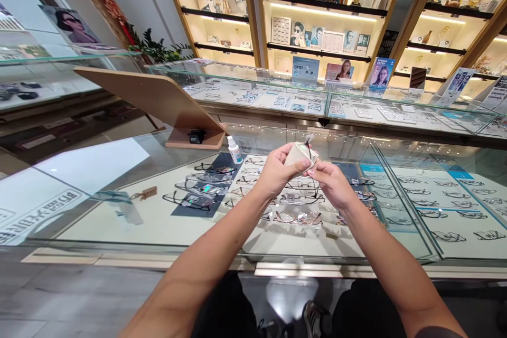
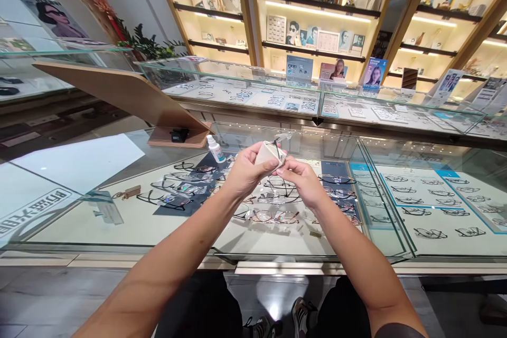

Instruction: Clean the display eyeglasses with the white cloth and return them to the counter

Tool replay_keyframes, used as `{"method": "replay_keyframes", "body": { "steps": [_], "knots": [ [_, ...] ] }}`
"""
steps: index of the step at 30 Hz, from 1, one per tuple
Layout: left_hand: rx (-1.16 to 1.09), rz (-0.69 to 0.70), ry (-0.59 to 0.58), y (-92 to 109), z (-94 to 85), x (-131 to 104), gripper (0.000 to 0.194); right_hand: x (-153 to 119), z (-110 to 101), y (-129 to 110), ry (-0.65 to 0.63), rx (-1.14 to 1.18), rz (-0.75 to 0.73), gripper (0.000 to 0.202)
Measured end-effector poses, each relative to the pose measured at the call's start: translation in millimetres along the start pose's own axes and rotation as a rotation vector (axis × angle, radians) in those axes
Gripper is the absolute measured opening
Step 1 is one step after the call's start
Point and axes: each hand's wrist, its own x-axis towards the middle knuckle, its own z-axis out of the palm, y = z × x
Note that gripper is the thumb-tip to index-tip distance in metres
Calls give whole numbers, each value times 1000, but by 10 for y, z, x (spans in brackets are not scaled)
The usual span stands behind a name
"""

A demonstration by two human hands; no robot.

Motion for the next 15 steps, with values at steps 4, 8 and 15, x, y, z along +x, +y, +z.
{"method": "replay_keyframes", "body": {
  "steps": [4, 8, 15],
  "knots": [
    [93, 85, 104, -9, 49, -51, 56, -26, 53, 19, -28, -41, 5, 44],
    [128, 139, 173, -37, 68, -62, 61, -20, 57, 37, -51, -142, -27, 49],
    [17, 76, 116, -117, -39, 97, 70, 40, -52, 0, -4, -123, -105, 42]
  ]
}}
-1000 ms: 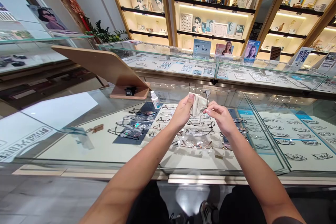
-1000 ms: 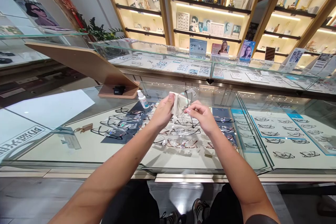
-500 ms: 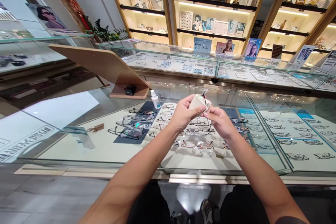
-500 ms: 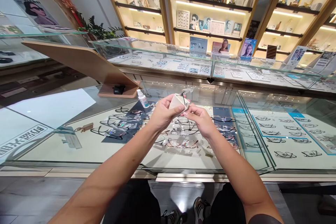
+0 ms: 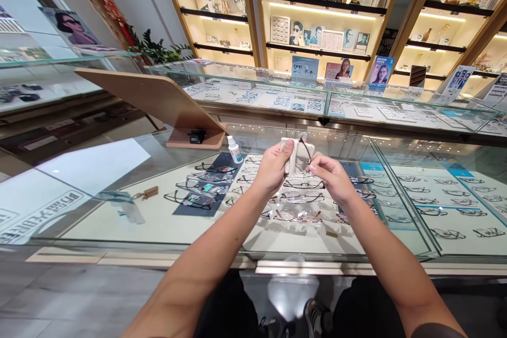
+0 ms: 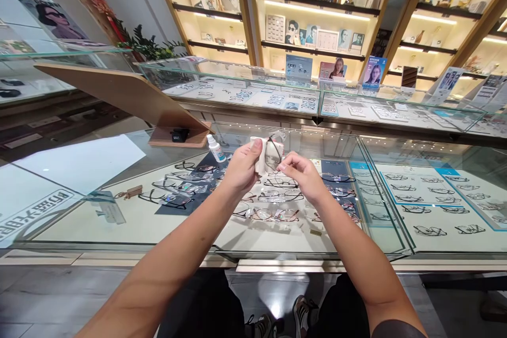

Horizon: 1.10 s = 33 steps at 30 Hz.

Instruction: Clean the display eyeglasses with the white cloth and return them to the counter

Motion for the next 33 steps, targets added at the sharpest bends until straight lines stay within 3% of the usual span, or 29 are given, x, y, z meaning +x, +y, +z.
{"method": "replay_keyframes", "body": {
  "steps": [5, 9, 15, 18, 21, 25, 33],
  "knots": [
    [97, 117, 102, 5, -117, 83, 57, 25, -119, -61, 107, 76, -27, 35],
    [277, 218, 120, 58, -149, 54, 38, 53, -189, -88, 170, 85, -40, 34],
    [641, 568, 96, 104, -97, -36, 51, 73, -223, -103, 106, 180, 78, 44],
    [730, 703, 94, 76, -91, -32, 39, 69, -227, -106, 68, 138, 63, 45],
    [827, 790, 127, 22, -120, -3, 52, 68, -239, -116, 41, 13, 0, 43],
    [929, 852, 105, -28, -170, 31, 73, 80, -268, -131, 8, -104, -73, 45],
    [976, 752, 14, -29, -199, 46, 68, 76, -329, -137, -10, -261, -142, 44]
  ]
}}
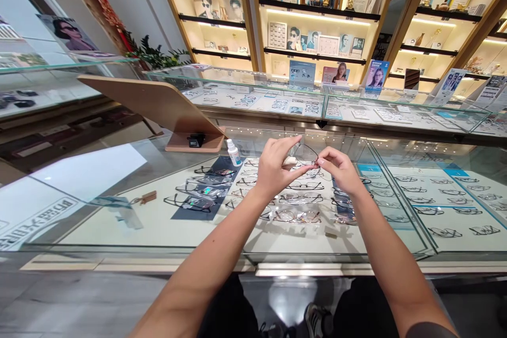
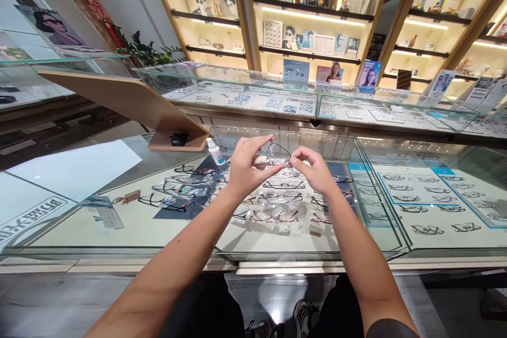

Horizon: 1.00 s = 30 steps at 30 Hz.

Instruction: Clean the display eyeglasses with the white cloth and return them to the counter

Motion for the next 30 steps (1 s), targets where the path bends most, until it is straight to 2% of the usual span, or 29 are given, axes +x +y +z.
{"method": "replay_keyframes", "body": {
  "steps": [5, 10, 12, 15, 17, 20, 24, 30],
  "knots": [
    [-7, -15, 25, 5, 13, 21, 66, 11, 9, -41, 26, -64, -41, 47],
    [10, -31, 179, 92, -42, 135, 67, 78, -32, -123, 201, 27, -166, 46],
    [23, -22, 249, 147, -112, 256, 67, 130, -92, -244, 168, 21, -205, 43],
    [15, 6, 332, 246, -243, 519, 66, 224, -188, -524, 97, -140, -267, 42],
    [-13, 29, 375, 325, -316, 703, 67, 285, -224, -722, 133, -247, -312, 46],
    [-59, 57, 426, 454, -366, 896, 66, 345, -214, -936, 227, -288, -377, 48],
    [-74, 58, 447, 576, -381, 956, 61, 369, -171, -1009, 318, -311, -471, 46],
    [-19, 79, 366, 595, -530, 908, 62, 414, -232, -894, 376, -399, -617, 51]
  ]
}}
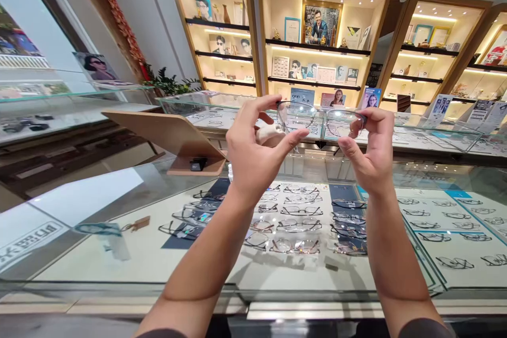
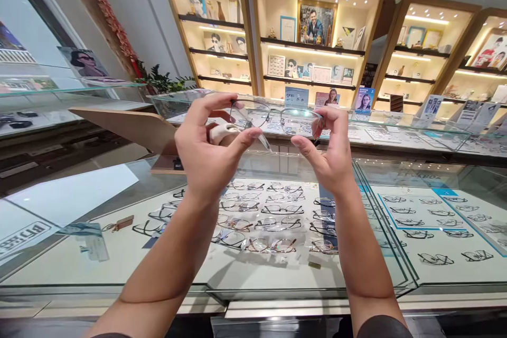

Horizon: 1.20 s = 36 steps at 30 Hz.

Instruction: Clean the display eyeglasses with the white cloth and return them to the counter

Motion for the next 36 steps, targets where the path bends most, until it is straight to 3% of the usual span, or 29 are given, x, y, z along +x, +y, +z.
{"method": "replay_keyframes", "body": {
  "steps": [4, 9, 21, 36],
  "knots": [
    [0, -3, -11, 34, -80, 1, 61, -2, -1, 37, -2, -93, -55, 50],
    [50, 18, 50, 76, -67, -21, 54, -11, 19, -29, 11, -122, -3, 47],
    [12, 14, 94, 69, -25, -57, 60, -44, 15, -65, 27, -123, 66, 53],
    [-100, -31, 16, -66, -21, -42, 66, -35, 21, -145, 131, -204, -4, 49]
  ]
}}
